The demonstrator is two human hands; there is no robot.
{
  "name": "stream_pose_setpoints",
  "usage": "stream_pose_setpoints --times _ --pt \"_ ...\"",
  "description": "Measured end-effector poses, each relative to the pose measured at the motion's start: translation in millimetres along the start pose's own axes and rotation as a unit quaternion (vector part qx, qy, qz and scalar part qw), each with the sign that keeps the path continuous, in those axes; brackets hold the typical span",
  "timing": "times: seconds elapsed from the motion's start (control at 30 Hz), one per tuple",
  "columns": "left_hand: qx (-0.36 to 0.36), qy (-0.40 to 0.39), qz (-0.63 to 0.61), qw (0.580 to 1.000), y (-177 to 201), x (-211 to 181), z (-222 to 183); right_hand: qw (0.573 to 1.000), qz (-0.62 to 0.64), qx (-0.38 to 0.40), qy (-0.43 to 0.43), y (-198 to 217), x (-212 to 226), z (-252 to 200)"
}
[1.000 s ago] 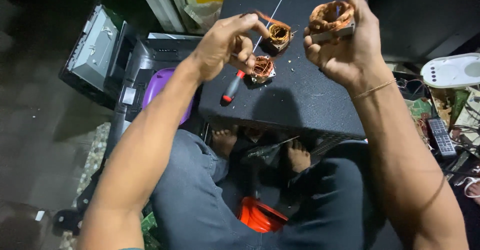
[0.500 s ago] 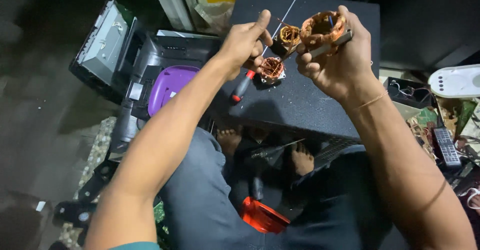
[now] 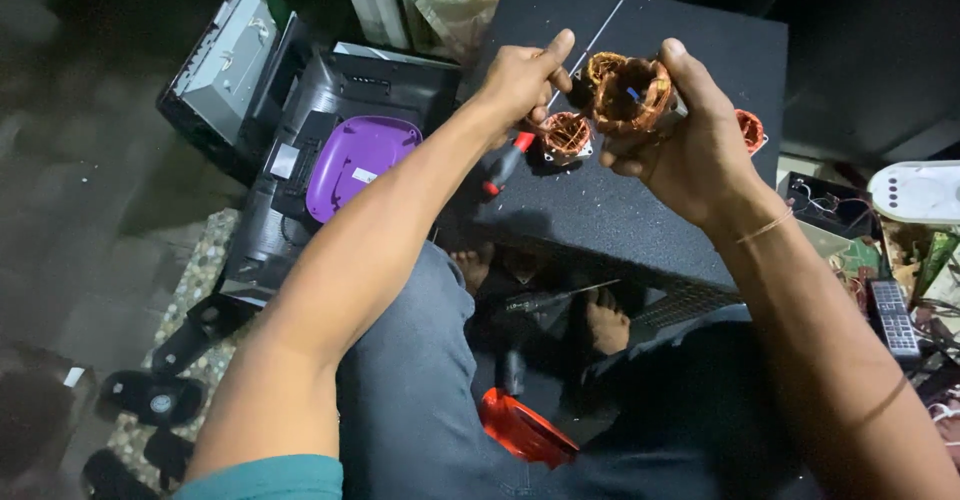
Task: Winding and untangling copper wire onto motor stator coils for repair
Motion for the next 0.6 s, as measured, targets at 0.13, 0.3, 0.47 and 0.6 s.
stream_pose_setpoints --times 0.13,0.3,0.47,0.6 --pt "-0.007 -0.034 -0.031 0.999 1 -12 -4 0.993 -0.075 0.082 0.039 -8 -1 -4" --pt "-0.028 -0.166 -0.065 0.984 3 -37 -11 0.959 -0.245 0.135 0.055 -6 -20 0" --pt "-0.001 -0.202 -0.055 0.978 -11 -49 -29 0.920 -0.345 0.152 0.103 -6 -25 -5" --pt "0.021 -0.278 -0.017 0.960 -20 -60 -38 0.878 -0.407 0.160 0.195 -7 -21 3"
Point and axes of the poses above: each hand's wrist, its own z-axis towards the middle knuckle, its own y-axis out of the back of the hand, x = y × z, the point moved 9 cm from there along z, towards the middle knuckle, and after that the axes turned 15 degrees about -x, right-handed, at the moved point
